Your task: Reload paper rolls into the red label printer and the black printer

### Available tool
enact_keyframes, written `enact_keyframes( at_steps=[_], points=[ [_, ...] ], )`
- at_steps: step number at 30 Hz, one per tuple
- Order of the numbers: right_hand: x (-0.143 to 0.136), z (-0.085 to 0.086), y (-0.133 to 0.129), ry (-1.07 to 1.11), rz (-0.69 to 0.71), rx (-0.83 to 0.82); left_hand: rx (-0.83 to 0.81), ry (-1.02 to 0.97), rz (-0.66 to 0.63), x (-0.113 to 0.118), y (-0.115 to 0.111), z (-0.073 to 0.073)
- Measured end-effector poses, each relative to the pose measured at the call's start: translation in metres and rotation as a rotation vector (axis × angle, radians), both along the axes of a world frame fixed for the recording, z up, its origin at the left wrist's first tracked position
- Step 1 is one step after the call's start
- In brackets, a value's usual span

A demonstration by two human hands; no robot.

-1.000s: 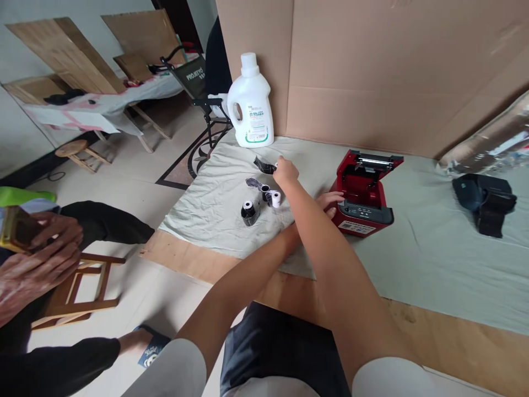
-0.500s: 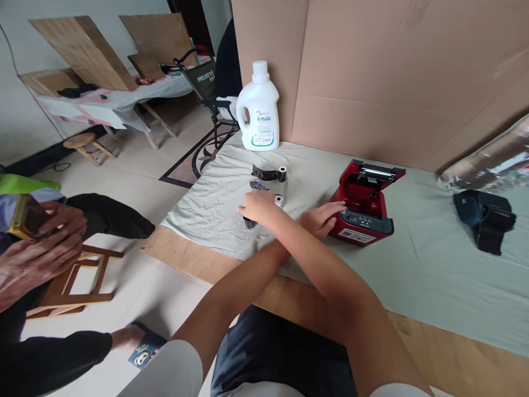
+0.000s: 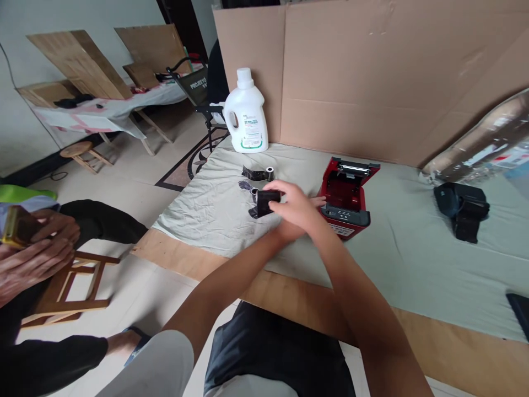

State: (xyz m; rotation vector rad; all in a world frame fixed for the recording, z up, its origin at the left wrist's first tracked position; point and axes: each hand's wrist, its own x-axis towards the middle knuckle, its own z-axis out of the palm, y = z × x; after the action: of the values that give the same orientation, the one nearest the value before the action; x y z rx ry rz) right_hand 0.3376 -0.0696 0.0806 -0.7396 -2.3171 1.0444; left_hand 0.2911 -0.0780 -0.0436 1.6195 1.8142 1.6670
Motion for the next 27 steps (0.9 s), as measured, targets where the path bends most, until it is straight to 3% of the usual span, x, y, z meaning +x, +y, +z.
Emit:
enact_keyframes(
  at_steps=[3,5,8,11,15,20,24,27],
  points=[
    [0.049,0.011,0.032,0.126,-0.240,-0.068,-0.006,0.116,-0.305,0.002,-0.005,-0.005],
    [0.082,0.018,0.052,0.109,-0.420,-0.082,-0.039,0.206,-0.420,0.002,-0.010,-0.006],
    [0.125,0.026,0.075,0.004,-0.557,-0.078,-0.069,0.324,-0.366,0.002,-0.016,-0.003],
    [0.150,0.030,0.088,-0.194,-0.473,-0.059,0.025,0.438,-0.287,0.004,-0.020,0.000],
    [0.151,0.021,0.095,-0.434,-0.368,-0.058,0.144,0.589,-0.288,0.006,-0.023,-0.003],
    [0.131,0.001,0.093,-0.616,-0.522,0.116,0.223,0.681,-0.314,0.006,-0.025,-0.003],
    [0.125,-0.006,0.093,-0.659,-0.521,0.130,0.282,0.696,-0.336,0.007,-0.029,0.004],
    [0.123,-0.011,0.095,-0.676,-0.513,0.157,0.225,0.700,-0.354,0.009,-0.031,0.006]
  ],
)
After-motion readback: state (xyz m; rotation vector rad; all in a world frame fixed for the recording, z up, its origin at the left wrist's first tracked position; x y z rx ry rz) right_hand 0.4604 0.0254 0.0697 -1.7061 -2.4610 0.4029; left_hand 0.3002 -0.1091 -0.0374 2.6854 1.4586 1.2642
